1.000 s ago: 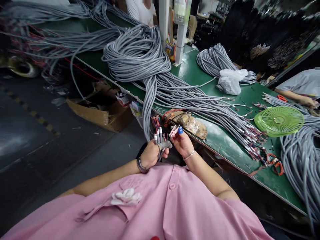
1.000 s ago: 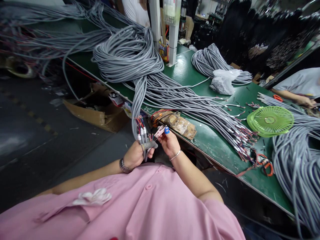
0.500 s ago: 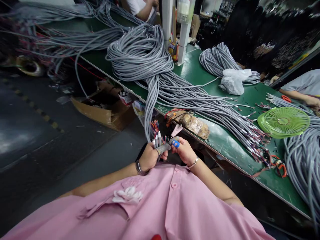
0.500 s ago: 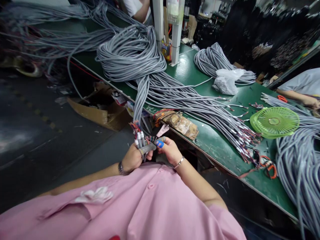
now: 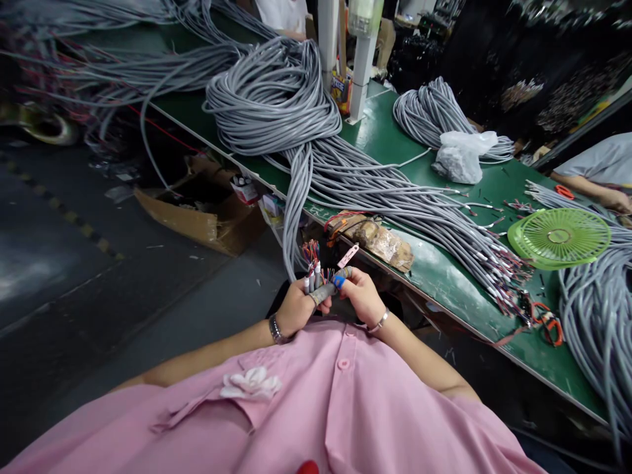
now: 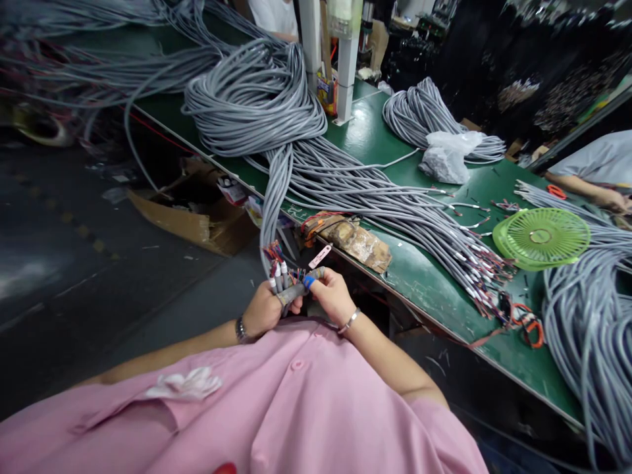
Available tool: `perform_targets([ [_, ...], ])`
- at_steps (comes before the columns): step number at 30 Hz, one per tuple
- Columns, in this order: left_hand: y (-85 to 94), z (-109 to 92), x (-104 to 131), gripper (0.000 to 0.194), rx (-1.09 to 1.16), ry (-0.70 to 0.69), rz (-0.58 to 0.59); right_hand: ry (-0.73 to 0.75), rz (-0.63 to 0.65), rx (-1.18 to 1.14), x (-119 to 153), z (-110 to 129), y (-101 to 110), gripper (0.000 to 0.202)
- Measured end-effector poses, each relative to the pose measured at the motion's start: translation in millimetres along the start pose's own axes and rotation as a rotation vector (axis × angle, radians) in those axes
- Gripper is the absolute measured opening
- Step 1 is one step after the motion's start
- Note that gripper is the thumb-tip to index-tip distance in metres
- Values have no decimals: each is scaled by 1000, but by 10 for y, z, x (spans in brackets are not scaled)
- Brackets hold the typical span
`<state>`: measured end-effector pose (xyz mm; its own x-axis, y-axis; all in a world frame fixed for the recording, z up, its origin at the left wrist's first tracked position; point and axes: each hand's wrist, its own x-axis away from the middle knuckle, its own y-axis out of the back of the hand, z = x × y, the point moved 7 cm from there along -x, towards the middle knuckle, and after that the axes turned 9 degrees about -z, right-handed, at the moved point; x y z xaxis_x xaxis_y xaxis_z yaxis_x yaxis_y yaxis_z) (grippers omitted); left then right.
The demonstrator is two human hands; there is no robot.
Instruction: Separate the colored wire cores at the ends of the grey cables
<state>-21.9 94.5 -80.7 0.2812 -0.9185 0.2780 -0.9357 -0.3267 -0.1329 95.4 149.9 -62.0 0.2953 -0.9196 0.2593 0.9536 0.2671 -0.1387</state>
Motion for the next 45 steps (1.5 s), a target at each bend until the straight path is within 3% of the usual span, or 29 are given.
perform_targets([
  [11,71,11,-32,21,195,14,-135,-1,-36,-150,9,-14,-4,20],
  [17,67,-36,-26,18,216,9,-148,-30,-46,-233,-27,-104,-8,20],
  [23,72,-91,-19,16,280,3,-170,-34,71,-247,-36,-98,14,21],
  [29,-43,-175,24,20,313,35,-127,-168,62,-364,-221,-85,87,43],
  [32,-101,-181,25,20,291,53,-113,-74,62,-275,-276,12,69,41],
  [36,-124,-167,-6,22,285,53,-115,158,-167,-50,-307,113,226,40],
  [38,-122,-154,-23,23,292,52,-119,194,-220,-5,-325,109,269,44],
  [45,-110,-95,-62,25,252,39,-141,-80,-15,-370,-410,-8,67,48],
])
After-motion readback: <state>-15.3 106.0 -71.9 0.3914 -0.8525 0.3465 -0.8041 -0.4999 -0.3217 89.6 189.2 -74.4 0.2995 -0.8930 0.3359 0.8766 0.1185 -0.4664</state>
